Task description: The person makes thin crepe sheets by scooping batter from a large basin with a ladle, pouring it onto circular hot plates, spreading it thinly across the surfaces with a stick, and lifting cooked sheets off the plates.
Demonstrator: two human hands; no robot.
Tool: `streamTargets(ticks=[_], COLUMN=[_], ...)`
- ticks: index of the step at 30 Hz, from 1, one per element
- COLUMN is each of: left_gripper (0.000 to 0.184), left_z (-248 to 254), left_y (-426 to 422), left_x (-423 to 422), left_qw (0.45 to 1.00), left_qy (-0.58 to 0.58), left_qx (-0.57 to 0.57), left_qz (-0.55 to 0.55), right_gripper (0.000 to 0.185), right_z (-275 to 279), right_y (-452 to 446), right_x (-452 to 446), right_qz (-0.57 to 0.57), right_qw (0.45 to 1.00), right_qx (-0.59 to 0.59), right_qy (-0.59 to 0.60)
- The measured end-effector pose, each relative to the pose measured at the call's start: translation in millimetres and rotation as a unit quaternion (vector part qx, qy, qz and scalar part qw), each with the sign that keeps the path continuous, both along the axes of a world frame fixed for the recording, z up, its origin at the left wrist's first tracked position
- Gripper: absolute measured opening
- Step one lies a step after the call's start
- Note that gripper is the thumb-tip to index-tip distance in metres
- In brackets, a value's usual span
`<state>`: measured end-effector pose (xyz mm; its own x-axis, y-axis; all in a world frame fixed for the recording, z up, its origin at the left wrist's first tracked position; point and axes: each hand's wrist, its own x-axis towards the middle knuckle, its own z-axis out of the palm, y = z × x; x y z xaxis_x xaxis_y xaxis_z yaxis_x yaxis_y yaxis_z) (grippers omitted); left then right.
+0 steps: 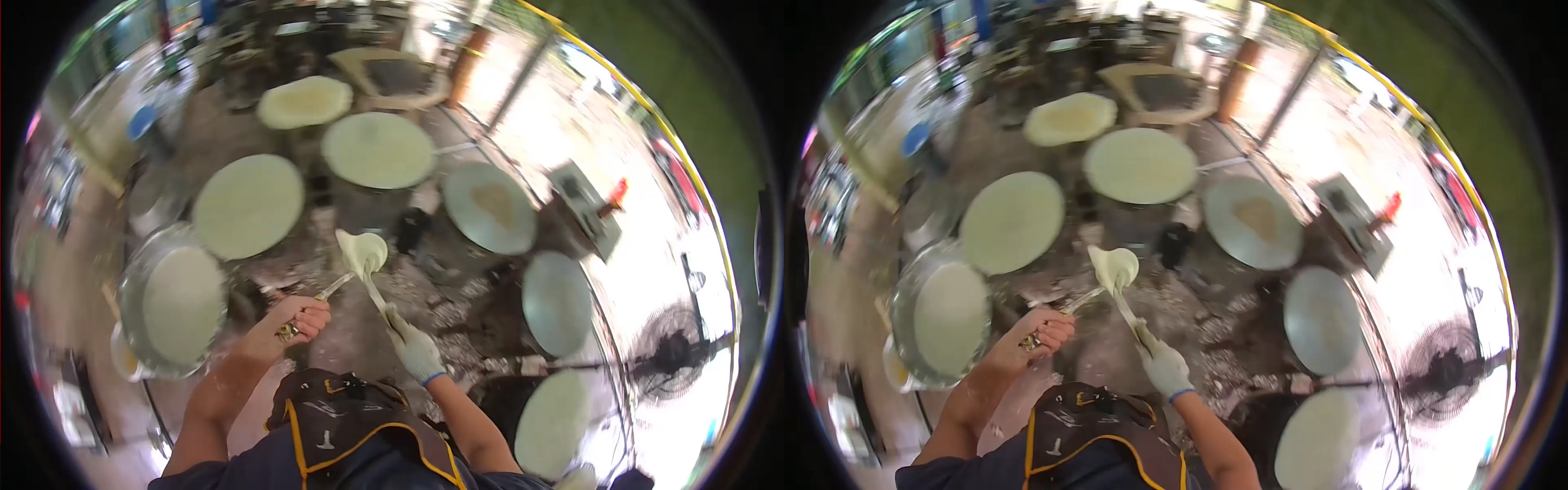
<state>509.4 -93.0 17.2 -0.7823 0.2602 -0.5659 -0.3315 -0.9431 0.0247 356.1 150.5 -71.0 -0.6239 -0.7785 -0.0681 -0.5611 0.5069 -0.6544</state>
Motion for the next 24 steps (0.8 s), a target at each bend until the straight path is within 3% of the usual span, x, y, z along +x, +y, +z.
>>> streamTargets(ticks=[2, 5, 7, 9, 12, 13, 16, 20, 22, 23, 24], left_gripper=[0.03, 0.028, 0.024, 0.018, 0.009, 0.008, 0.014, 0.016, 0.017, 0.029, 0.029], left_z=[-10, -26, -30, -22, 3, 9, 11, -46, -83, -100, -112], left_y=[38, 106, 154, 194, 253, 271, 323, 392, 418, 426, 430], left_x=[-63, -142, -190, -231, -296, -315, -373, -456, -494, -512, -525], left_qw=[0.996, 0.984, 0.966, 0.939, 0.881, 0.858, 0.753, 0.699, 0.667, 0.632, 0.576], left_qy=[0.002, 0.034, 0.034, 0.107, 0.203, 0.235, 0.329, 0.374, 0.374, 0.382, 0.4], left_qx=[0.074, -0.003, -0.046, -0.06, -0.145, -0.181, -0.344, -0.376, -0.401, -0.42, -0.471], left_qz=[-0.042, -0.175, -0.252, -0.321, -0.402, -0.42, -0.455, -0.481, -0.505, -0.527, -0.535], right_gripper=[0.044, 0.045, 0.046, 0.045, 0.045, 0.044, 0.042, 0.045, 0.045, 0.045, 0.044], right_z=[22, 2, 3, 6, 7, -13, -30, -35, -60, -67, -75], right_y=[102, 236, 274, 290, 295, 298, 310, 328, 323, 315, 308], right_x=[-26, -33, -27, -23, -49, -59, -109, -170, -196, -209, -216], right_qz=[-0.052, -0.15, -0.228, -0.288, -0.367, -0.398, -0.578, -0.662, -0.697, -0.716, -0.736], right_qw=[0.994, 0.982, 0.962, 0.938, 0.909, 0.905, 0.77, 0.469, 0.42, 0.401, 0.381], right_qx=[0.099, 0.081, 0.039, 0.007, -0.06, -0.106, -0.225, -0.532, -0.552, -0.548, -0.542], right_qy=[-0.017, -0.083, -0.144, -0.192, -0.19, -0.102, -0.149, -0.241, -0.181, -0.159, -0.141])
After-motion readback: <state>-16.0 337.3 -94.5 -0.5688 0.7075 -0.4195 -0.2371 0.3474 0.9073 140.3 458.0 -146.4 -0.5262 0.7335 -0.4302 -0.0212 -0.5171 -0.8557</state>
